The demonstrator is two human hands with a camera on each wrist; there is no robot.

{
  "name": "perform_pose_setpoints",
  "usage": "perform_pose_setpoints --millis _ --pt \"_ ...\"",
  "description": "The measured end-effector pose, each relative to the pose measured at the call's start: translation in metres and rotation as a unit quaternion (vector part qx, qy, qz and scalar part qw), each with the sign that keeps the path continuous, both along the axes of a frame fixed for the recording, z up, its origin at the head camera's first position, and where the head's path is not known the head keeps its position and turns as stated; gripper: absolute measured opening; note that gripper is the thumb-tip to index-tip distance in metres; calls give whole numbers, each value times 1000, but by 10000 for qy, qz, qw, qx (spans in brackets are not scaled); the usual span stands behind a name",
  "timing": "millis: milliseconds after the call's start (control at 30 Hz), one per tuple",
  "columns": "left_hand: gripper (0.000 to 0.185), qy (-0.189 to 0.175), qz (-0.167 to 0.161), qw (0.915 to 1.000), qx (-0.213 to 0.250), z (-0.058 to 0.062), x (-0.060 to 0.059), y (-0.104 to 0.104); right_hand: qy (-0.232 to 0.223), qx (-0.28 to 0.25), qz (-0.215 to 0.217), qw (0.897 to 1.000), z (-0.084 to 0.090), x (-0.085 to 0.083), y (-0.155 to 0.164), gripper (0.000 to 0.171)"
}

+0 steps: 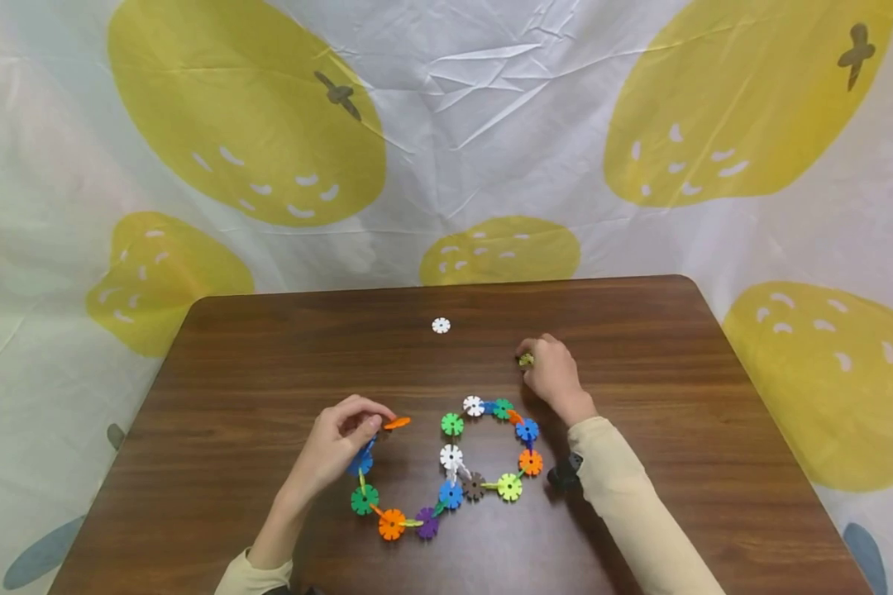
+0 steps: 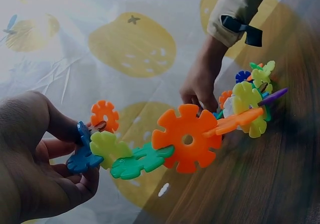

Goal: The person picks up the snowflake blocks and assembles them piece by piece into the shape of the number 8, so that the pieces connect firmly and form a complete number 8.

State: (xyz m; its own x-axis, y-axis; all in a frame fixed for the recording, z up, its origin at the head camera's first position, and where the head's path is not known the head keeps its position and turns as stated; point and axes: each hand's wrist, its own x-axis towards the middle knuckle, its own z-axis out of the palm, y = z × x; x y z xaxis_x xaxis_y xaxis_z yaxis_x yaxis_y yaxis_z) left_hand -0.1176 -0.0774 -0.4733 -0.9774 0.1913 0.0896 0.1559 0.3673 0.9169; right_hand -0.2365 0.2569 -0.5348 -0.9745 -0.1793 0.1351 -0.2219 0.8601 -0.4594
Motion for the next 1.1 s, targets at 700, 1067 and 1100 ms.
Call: perform_pose_setpoints --millis 700,1067,1100 --pt "4 -85 206 9983 544 2 1 3 -844 -2802 1001 9510 52 57 -41 16" --pt "4 51 155 9973 717 3 2 2 -897 -3552 1548 9175 72 85 -83 13" --pt "4 55 157 9972 734 2 2 2 -860 -3552 1571 9175 72 87 -85 13"
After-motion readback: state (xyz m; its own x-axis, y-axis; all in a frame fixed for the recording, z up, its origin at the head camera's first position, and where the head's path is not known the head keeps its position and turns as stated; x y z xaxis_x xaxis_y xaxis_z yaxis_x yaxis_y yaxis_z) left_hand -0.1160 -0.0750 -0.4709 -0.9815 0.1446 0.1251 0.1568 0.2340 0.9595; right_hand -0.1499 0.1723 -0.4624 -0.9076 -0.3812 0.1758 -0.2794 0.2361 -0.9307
